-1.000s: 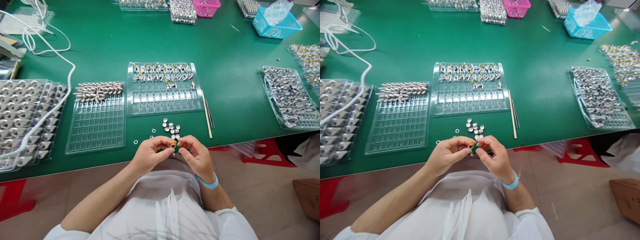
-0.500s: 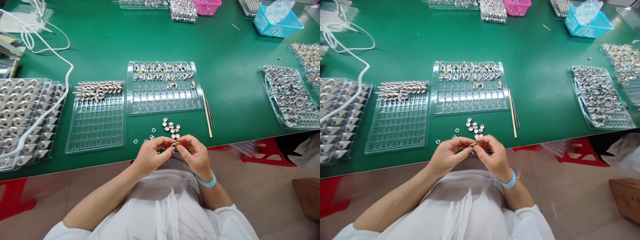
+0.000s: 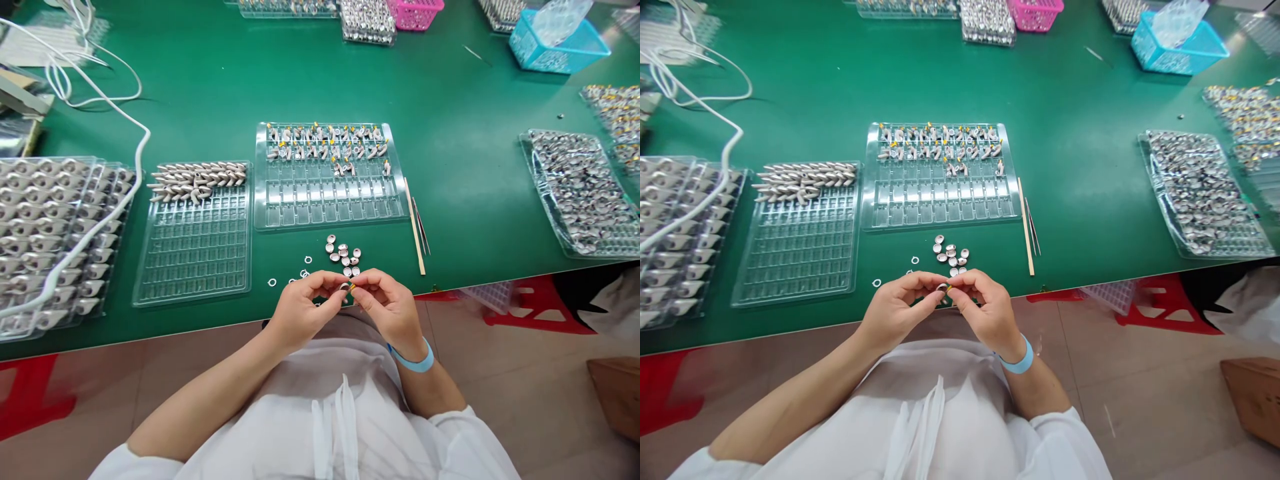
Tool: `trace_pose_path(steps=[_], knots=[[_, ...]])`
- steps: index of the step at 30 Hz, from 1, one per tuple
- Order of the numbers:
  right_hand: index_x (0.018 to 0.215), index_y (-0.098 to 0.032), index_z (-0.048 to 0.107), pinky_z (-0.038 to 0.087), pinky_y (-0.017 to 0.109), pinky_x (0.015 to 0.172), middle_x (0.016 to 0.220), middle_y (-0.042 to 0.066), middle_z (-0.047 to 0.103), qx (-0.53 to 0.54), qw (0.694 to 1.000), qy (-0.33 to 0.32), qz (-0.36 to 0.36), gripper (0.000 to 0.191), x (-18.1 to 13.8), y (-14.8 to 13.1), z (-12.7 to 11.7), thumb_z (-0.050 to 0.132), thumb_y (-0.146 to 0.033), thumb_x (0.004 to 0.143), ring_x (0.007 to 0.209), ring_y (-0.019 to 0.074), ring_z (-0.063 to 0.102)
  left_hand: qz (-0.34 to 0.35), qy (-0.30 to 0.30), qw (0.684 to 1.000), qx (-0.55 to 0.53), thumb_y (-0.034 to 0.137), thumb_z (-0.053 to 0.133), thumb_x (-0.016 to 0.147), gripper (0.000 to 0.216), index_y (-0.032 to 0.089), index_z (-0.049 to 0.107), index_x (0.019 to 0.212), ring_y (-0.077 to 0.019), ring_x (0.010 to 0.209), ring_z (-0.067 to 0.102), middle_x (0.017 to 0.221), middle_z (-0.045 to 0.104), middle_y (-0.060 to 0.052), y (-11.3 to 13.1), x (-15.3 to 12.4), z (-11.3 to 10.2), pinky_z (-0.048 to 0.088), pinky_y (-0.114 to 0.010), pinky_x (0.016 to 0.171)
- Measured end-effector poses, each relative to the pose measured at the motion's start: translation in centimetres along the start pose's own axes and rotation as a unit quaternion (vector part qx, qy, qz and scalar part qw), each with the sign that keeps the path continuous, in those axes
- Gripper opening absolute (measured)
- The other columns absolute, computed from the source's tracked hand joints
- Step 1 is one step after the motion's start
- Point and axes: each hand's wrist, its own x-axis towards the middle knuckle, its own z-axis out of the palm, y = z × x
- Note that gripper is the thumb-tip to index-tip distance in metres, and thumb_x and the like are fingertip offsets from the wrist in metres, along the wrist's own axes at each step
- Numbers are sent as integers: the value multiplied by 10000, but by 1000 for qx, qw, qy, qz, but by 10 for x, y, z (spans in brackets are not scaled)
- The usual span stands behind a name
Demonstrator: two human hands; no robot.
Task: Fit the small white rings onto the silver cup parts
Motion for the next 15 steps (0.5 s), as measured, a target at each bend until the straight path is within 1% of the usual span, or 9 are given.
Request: trace_pose_path(steps=[2,5,9,12,15], knots=[[994,-224,657,555,247,657,919,29,639,-13,1000,3,-23,119,0,0,0,586,-228,898,793,135,628,5,1,1000,9,251,611,821,188,153,694,958,-161,763,646,850,710,-55,-1,0,1,527,-264,717],[996,-233,653,552,284,707,924,37,643,-60,995,18,-84,140,0,0,2,570,-172,901,850,156,626,18,9,999,42,214,589,815,157,160,682,930,-140,717,614,817,691,-36,0,1,2,506,-242,686],[1044,-247,631,550,327,756,942,49,640,-137,973,48,-178,226,-2,-1,7,549,-100,894,895,174,625,35,5,997,69,161,565,806,138,168,656,910,-128,710,596,825,678,-21,2,3,5,491,-222,677],[1098,-251,618,553,321,738,960,60,635,-168,958,59,-224,295,-5,-1,10,545,-62,884,907,176,627,46,-2,997,67,154,541,823,142,161,644,920,-130,740,610,846,681,-27,1,4,6,495,-224,706],[1129,-255,606,557,314,713,959,59,635,-176,950,70,-248,327,-7,2,11,542,-52,881,894,174,629,44,1,998,50,181,538,838,141,149,643,927,-141,764,631,861,684,-40,0,4,7,511,-235,723]])
